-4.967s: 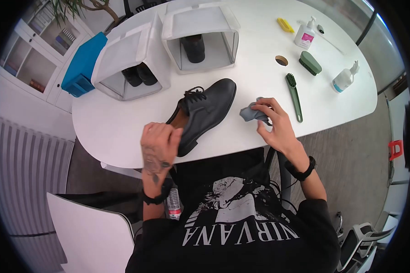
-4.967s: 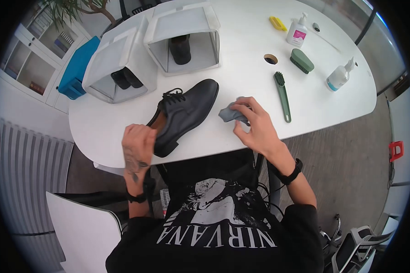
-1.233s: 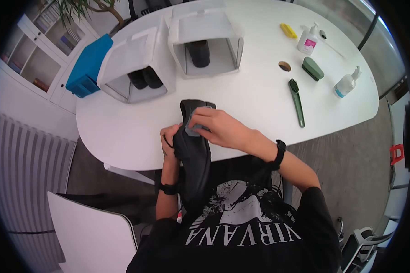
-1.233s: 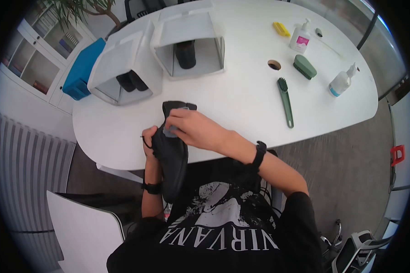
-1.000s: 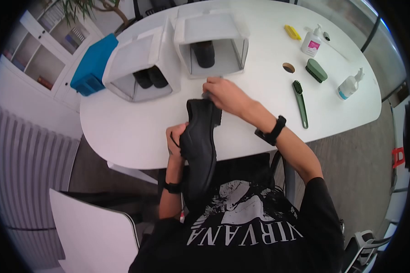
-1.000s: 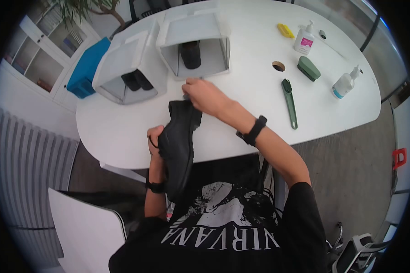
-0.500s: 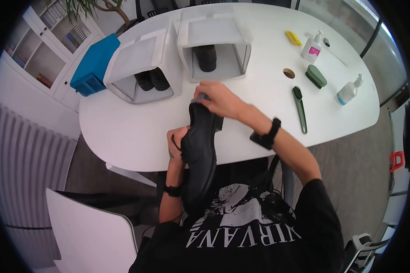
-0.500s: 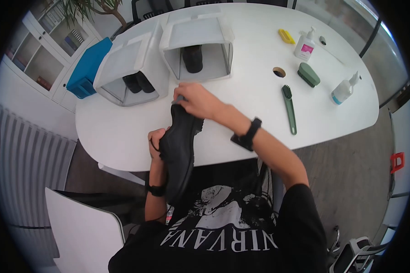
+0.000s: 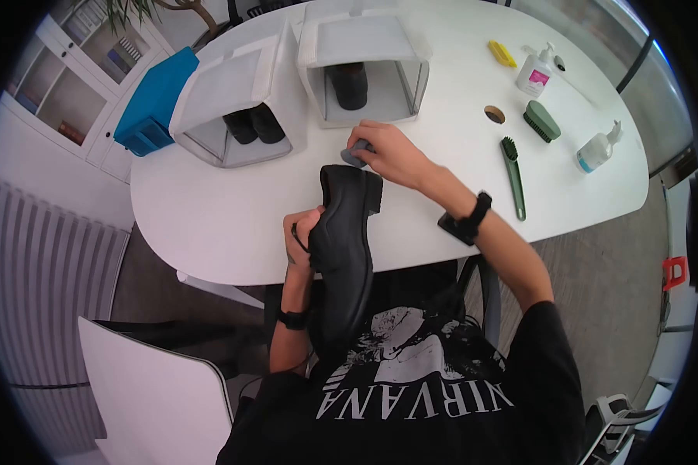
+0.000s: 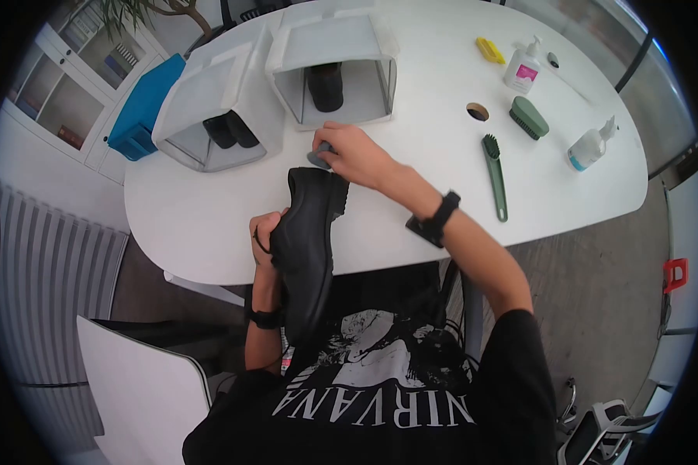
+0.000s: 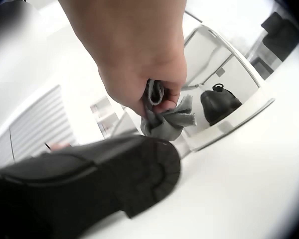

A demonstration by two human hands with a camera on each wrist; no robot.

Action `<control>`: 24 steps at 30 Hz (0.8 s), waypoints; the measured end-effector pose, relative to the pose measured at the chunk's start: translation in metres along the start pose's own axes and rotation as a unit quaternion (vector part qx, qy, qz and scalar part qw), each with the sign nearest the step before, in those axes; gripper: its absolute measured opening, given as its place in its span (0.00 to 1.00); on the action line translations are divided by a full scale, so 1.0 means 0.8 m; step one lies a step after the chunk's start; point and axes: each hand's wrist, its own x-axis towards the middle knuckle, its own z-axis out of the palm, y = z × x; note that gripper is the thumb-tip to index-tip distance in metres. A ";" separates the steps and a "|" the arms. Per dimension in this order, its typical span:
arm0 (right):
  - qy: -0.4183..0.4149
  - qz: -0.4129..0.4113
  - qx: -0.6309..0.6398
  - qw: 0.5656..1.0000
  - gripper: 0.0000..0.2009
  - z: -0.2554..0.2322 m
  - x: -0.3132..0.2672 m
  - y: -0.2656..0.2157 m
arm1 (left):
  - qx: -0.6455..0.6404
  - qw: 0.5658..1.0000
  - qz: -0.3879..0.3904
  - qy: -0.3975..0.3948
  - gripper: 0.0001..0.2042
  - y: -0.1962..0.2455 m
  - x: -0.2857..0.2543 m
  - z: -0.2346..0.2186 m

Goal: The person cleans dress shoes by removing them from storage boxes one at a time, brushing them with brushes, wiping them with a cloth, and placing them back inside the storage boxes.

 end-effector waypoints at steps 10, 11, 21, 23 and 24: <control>-0.029 -0.117 0.002 0.993 0.10 0.017 -0.036 -0.039 | -0.011 1.000 -0.001 -0.029 0.22 0.018 0.001 0.003; -0.008 -0.099 -0.057 0.993 0.10 0.011 -0.021 -0.027 | -0.025 0.999 -0.012 -0.019 0.22 0.014 -0.002 0.004; -0.053 -0.095 0.068 0.992 0.08 0.017 -0.079 -0.090 | 0.004 1.000 -0.001 0.012 0.23 0.020 -0.006 0.001; -0.003 -0.061 0.030 0.998 0.07 0.007 -0.057 -0.048 | -0.014 0.999 -0.028 -0.039 0.23 0.028 -0.001 0.000; 0.028 -0.037 -0.087 0.995 0.07 0.003 -0.043 -0.018 | -0.015 0.999 -0.020 -0.037 0.23 0.020 0.000 0.000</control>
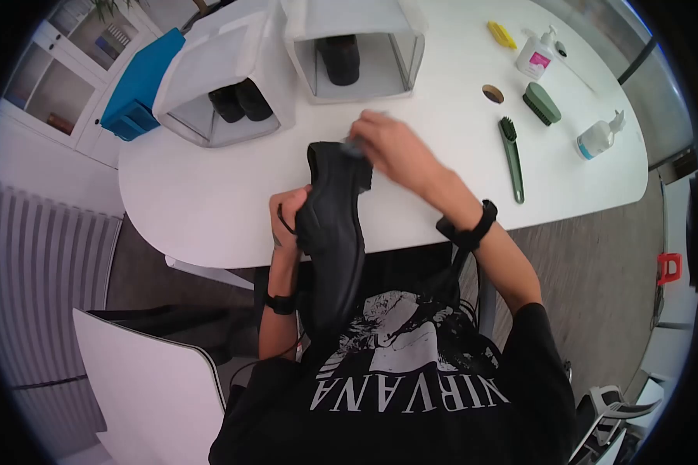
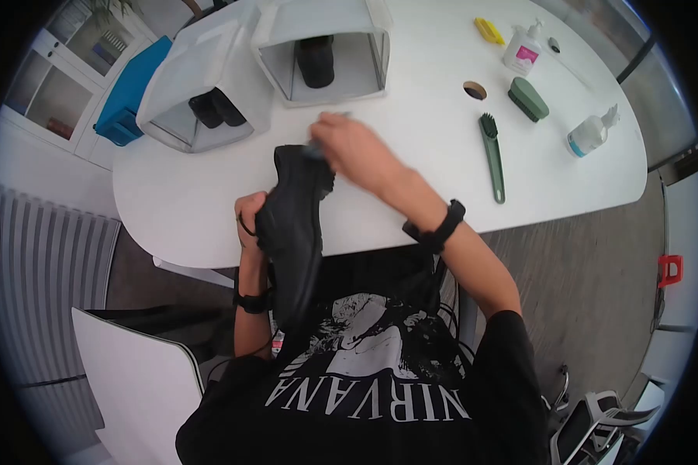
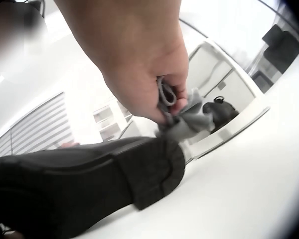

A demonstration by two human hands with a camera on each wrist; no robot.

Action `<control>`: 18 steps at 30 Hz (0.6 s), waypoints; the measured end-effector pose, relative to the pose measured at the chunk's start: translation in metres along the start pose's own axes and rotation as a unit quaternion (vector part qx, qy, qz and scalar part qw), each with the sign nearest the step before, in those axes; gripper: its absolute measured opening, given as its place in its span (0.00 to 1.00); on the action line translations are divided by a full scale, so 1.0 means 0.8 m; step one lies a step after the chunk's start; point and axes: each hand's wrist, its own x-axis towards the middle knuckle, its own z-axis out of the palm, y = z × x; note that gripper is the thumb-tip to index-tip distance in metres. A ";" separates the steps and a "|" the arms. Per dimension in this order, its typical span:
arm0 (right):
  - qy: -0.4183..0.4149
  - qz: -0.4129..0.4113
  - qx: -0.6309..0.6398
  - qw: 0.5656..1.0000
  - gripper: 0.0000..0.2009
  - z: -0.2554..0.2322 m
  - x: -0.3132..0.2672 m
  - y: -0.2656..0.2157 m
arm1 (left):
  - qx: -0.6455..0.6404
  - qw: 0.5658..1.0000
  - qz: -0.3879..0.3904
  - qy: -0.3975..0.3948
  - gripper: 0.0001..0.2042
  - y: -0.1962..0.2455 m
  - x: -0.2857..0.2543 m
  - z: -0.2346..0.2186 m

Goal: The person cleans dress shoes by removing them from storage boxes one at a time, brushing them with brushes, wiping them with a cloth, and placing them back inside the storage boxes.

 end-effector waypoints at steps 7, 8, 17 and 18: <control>-0.038 0.047 0.142 0.988 0.08 -0.034 -0.018 -0.051 | 0.005 1.000 0.005 -0.006 0.22 -0.018 0.000 -0.004; -0.050 -0.009 0.144 0.988 0.08 -0.018 -0.025 -0.049 | 0.004 1.000 0.000 0.007 0.22 -0.005 -0.001 0.003; -0.015 0.072 0.099 0.992 0.09 -0.046 -0.014 -0.024 | 0.002 1.000 0.005 0.027 0.23 -0.007 0.001 0.007; -0.025 0.034 0.117 0.992 0.09 -0.045 -0.019 -0.043 | -0.021 1.000 -0.016 -0.001 0.23 -0.001 0.000 0.005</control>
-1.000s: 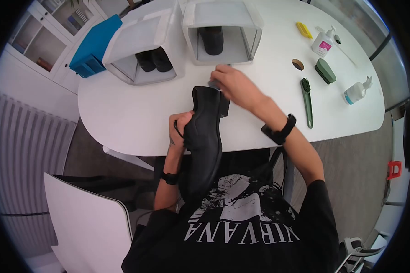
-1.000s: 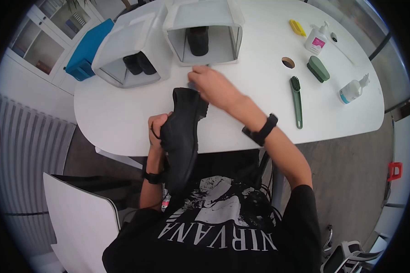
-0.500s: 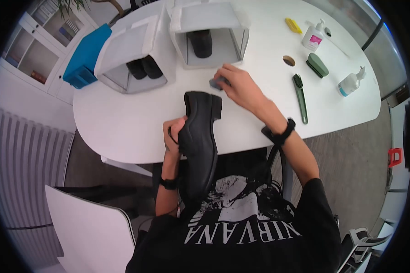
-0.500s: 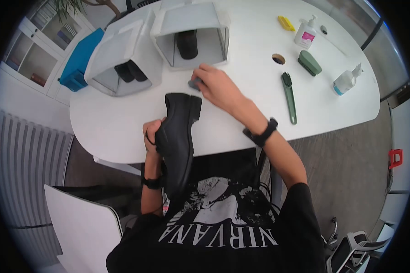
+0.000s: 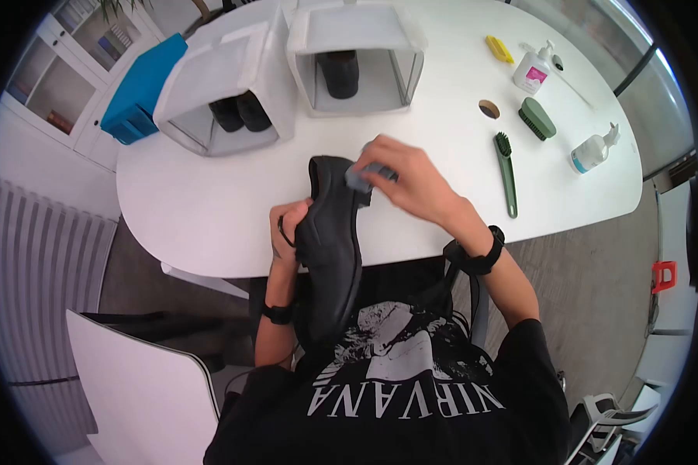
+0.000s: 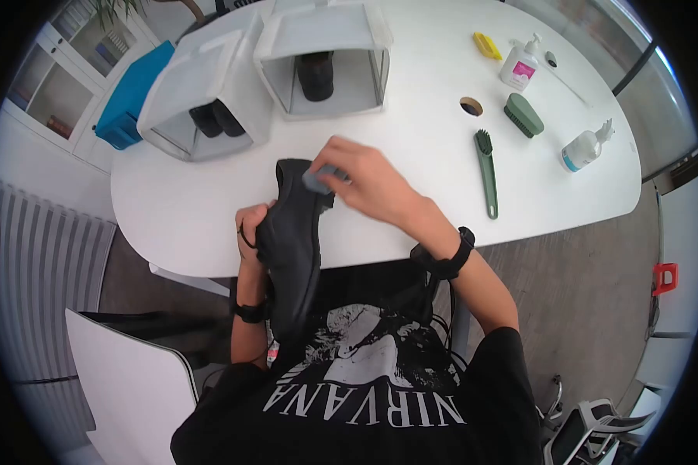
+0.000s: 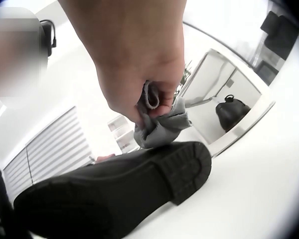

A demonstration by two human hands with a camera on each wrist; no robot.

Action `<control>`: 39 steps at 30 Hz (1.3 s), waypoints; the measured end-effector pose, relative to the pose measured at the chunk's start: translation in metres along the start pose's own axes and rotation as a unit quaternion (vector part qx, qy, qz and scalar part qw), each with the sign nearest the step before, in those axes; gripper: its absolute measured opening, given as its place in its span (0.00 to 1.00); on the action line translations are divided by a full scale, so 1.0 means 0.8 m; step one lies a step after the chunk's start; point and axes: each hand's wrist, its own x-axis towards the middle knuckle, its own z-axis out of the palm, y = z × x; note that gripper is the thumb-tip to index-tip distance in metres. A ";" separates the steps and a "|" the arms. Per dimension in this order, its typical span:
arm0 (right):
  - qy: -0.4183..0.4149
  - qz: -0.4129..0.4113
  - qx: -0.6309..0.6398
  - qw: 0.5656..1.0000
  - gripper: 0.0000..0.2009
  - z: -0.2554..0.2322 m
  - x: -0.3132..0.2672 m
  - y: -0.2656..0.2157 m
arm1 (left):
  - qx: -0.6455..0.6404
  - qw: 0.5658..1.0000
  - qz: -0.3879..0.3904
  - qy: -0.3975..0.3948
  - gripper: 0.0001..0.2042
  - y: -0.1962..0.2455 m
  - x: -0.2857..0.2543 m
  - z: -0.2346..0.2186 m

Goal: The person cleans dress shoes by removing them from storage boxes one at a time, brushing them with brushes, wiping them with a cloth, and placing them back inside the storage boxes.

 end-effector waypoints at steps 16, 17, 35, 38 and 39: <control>-0.016 -0.085 -0.034 0.996 0.10 0.039 0.003 0.022 | -0.021 0.999 -0.024 0.003 0.24 0.004 0.001 -0.001; -0.006 -0.073 -0.097 0.993 0.09 0.032 0.015 0.036 | -0.021 1.000 -0.021 0.005 0.24 0.002 -0.002 -0.001; -0.072 -0.126 0.008 0.989 0.10 0.048 0.002 -0.015 | 0.048 0.998 0.027 0.006 0.22 -0.013 0.002 -0.001; -0.030 -0.105 -0.064 0.992 0.12 0.025 0.011 0.011 | 0.045 0.999 0.023 0.003 0.21 -0.012 0.001 0.003; -0.008 -0.063 -0.142 0.988 0.11 0.017 0.016 0.032 | 0.045 0.999 0.019 0.023 0.22 -0.018 0.000 0.003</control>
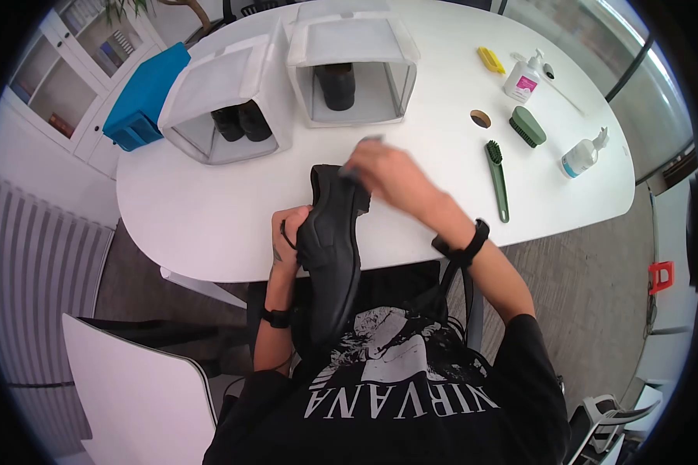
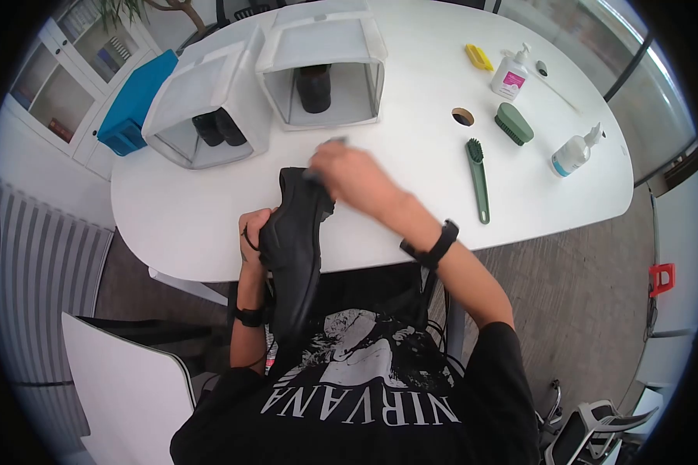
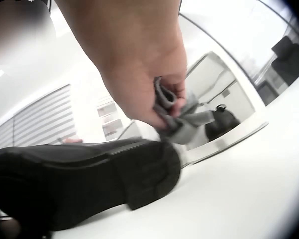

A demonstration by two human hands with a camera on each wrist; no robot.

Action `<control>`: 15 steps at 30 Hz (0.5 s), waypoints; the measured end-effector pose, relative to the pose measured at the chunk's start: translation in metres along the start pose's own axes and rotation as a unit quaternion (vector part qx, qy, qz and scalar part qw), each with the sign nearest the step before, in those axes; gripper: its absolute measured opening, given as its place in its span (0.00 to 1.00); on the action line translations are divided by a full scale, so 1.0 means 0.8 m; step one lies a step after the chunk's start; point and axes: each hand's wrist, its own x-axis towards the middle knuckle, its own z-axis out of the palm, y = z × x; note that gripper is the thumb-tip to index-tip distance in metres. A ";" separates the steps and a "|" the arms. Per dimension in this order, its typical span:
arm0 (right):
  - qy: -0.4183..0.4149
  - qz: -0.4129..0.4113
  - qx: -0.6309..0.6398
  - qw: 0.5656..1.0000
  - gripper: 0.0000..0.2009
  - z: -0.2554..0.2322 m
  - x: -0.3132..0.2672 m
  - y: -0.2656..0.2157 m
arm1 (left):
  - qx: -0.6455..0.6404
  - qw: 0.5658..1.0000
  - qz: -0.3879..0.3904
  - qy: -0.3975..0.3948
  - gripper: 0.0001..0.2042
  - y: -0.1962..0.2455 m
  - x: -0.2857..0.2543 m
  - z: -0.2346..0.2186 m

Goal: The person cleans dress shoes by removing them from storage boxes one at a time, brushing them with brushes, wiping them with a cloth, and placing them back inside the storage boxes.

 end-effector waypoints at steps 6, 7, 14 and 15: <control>-0.007 0.142 -0.152 0.978 0.09 -0.039 -0.074 0.087 | -0.002 0.999 -0.008 -0.040 0.21 -0.015 0.014 -0.027; -0.020 0.140 -0.161 0.977 0.09 -0.052 -0.081 0.082 | -0.004 1.000 0.001 -0.023 0.21 -0.023 0.013 -0.025; 0.121 0.338 -0.254 0.898 0.18 -0.119 -0.183 0.050 | -0.006 1.000 -0.001 -0.004 0.22 -0.002 0.000 -0.003; 0.145 0.354 -0.352 0.854 0.20 -0.115 -0.207 0.067 | -0.007 0.999 0.002 -0.038 0.23 0.002 0.003 -0.004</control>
